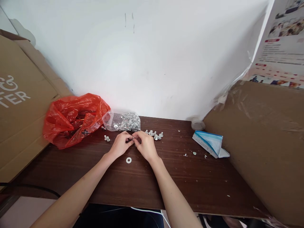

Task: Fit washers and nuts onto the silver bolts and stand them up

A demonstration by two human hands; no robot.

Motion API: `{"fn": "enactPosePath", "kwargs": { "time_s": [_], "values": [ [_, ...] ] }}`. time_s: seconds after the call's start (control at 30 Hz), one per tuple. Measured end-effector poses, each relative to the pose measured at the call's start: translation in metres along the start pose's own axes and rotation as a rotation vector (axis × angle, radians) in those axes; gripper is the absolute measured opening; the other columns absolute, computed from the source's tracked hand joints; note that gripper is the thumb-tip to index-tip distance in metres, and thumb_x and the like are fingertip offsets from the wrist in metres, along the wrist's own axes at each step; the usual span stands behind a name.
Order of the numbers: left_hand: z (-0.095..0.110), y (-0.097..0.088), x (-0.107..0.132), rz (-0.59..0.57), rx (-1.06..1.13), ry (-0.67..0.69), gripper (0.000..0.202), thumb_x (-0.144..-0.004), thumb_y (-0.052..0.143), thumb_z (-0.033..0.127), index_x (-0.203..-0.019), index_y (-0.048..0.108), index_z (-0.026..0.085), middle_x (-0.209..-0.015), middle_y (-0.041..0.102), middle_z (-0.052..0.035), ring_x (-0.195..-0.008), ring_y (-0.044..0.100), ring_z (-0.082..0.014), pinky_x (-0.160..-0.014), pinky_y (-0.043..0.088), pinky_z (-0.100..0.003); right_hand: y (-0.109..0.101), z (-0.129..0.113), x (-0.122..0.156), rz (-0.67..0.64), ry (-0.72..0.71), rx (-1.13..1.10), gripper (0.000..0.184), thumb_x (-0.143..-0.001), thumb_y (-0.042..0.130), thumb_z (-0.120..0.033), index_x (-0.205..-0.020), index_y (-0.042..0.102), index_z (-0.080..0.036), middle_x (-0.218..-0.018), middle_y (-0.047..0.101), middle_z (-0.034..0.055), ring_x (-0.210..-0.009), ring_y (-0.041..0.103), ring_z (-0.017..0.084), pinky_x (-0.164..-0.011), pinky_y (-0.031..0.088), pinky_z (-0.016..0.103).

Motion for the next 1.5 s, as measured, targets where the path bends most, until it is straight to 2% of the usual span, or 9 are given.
{"fn": "enactPosePath", "kwargs": {
  "time_s": [0.63,1.03,1.17,1.4,1.5],
  "values": [
    [-0.003,0.0,-0.003,0.018,0.033,-0.043,0.006,-0.074,0.063,0.011,-0.074,0.069,0.013,-0.077,0.057,-0.0018,-0.064,0.051,-0.0107,-0.064,0.042,-0.024,0.003,-0.016,-0.001,-0.024,-0.153,0.169,0.018,-0.087,0.05,-0.012,-0.085,0.066,-0.021,-0.087,0.066,0.0041,-0.083,0.06,0.018,-0.075,0.048,0.03],
    [-0.002,0.0,-0.003,0.017,0.037,-0.054,0.008,-0.075,0.062,0.009,-0.069,0.067,0.01,-0.077,0.057,-0.0028,-0.064,0.048,-0.0104,-0.064,0.039,-0.024,0.007,-0.022,-0.001,-0.023,-0.204,0.32,0.022,-0.087,0.048,-0.009,-0.083,0.068,-0.018,-0.078,0.06,0.0048,-0.075,0.052,0.016,-0.068,0.044,0.027],
    [-0.003,-0.001,-0.003,0.025,0.037,-0.059,0.006,-0.075,0.064,0.01,-0.069,0.067,0.01,-0.077,0.057,-0.0028,-0.064,0.049,-0.0107,-0.064,0.039,-0.024,0.006,-0.02,-0.001,-0.017,-0.181,0.276,0.022,-0.087,0.049,-0.01,-0.083,0.068,-0.019,-0.079,0.062,0.0042,-0.076,0.055,0.016,-0.069,0.045,0.027],
    [-0.004,-0.001,-0.003,0.029,0.035,-0.06,0.004,-0.075,0.066,0.013,-0.075,0.069,0.011,-0.077,0.057,-0.0028,-0.066,0.051,-0.0118,-0.065,0.04,-0.024,0.004,-0.007,-0.001,-0.034,-0.04,0.09,0.018,-0.083,0.052,-0.01,-0.09,0.066,-0.02,-0.089,0.064,0.0037,-0.081,0.061,0.017,-0.074,0.049,0.029],
    [-0.005,0.001,-0.003,0.025,0.051,-0.051,0.005,-0.076,0.065,0.013,-0.077,0.07,0.011,-0.079,0.059,-0.0034,-0.067,0.052,-0.0119,-0.067,0.042,-0.024,0.003,-0.004,-0.001,-0.016,-0.021,0.04,0.015,-0.081,0.054,-0.009,-0.086,0.064,-0.019,-0.088,0.063,0.0036,-0.08,0.06,0.016,-0.075,0.049,0.029]
  ]
}}
Point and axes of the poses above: each hand's wrist, its own x-axis away from the middle knuckle, its own y-axis out of the palm, z = x × y, the point moved 8 cm from there along -x, towards the middle knuckle
